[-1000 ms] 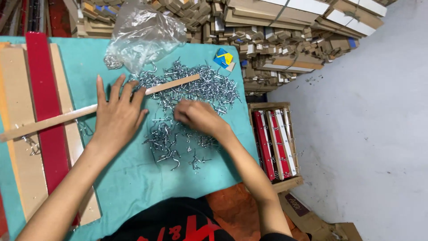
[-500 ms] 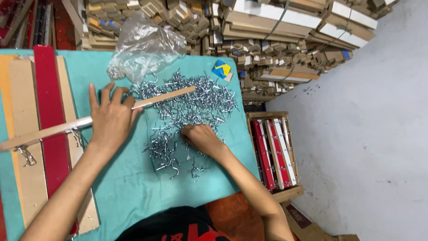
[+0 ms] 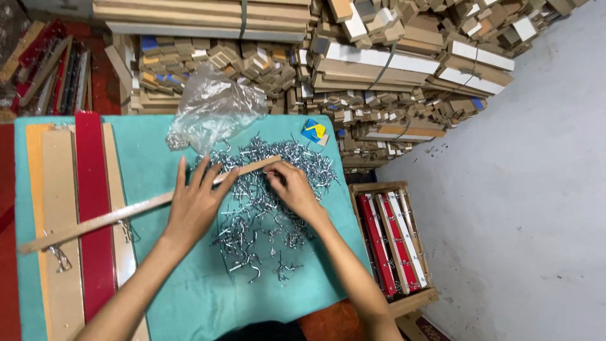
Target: Sliding metal hooks onto wooden strips and placing them in a box
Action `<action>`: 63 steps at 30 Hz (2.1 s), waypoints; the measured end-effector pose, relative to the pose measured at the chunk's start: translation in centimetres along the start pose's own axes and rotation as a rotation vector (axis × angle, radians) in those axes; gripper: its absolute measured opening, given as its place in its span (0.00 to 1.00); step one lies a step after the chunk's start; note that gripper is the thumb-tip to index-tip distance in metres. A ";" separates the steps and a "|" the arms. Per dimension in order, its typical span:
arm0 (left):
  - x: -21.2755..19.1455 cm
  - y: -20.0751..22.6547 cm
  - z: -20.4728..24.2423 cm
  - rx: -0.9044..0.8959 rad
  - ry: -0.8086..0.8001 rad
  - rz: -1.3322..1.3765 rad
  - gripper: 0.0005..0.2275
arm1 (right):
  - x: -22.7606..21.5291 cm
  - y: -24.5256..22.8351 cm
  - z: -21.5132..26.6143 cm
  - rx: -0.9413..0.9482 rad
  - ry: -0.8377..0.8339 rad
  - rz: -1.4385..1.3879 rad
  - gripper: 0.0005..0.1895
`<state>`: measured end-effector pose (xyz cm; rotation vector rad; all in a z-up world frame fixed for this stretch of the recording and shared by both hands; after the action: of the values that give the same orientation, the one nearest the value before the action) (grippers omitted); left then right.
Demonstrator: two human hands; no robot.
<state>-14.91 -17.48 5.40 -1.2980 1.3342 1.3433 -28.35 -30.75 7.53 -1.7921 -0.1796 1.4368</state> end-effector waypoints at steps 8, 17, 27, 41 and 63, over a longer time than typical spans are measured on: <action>-0.1 0.5 1.0 0.043 0.257 -0.154 0.30 | 1.4 1.5 -1.8 -0.064 0.159 -0.022 0.06; -1.9 1.0 1.6 0.083 0.455 -0.186 0.28 | 0.8 -1.3 -1.9 -0.090 0.183 0.021 0.03; -2.6 1.0 1.7 0.062 0.560 -0.133 0.20 | 2.6 -3.4 -2.2 -0.247 0.052 0.702 0.04; -1.2 0.0 1.6 -0.049 0.638 -0.073 0.11 | 2.7 -8.9 -3.5 -0.453 -0.229 0.987 0.08; -2.1 0.0 1.9 -0.039 0.636 -0.054 0.09 | 0.1 -4.7 -4.4 -0.095 -0.169 0.223 0.07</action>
<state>-14.86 -15.40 7.30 -1.8676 1.6731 0.9493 -22.79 -29.84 10.66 -1.8104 -0.1403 1.7662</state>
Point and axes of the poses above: each hand's wrist, its own z-axis away from the middle knuckle, its own x-axis out of the palm, y = z × x, the point moved 8 cm from there along -z, towards the middle knuckle, and after that the axes turned 8 degrees about -y, right-handed, at the moved point
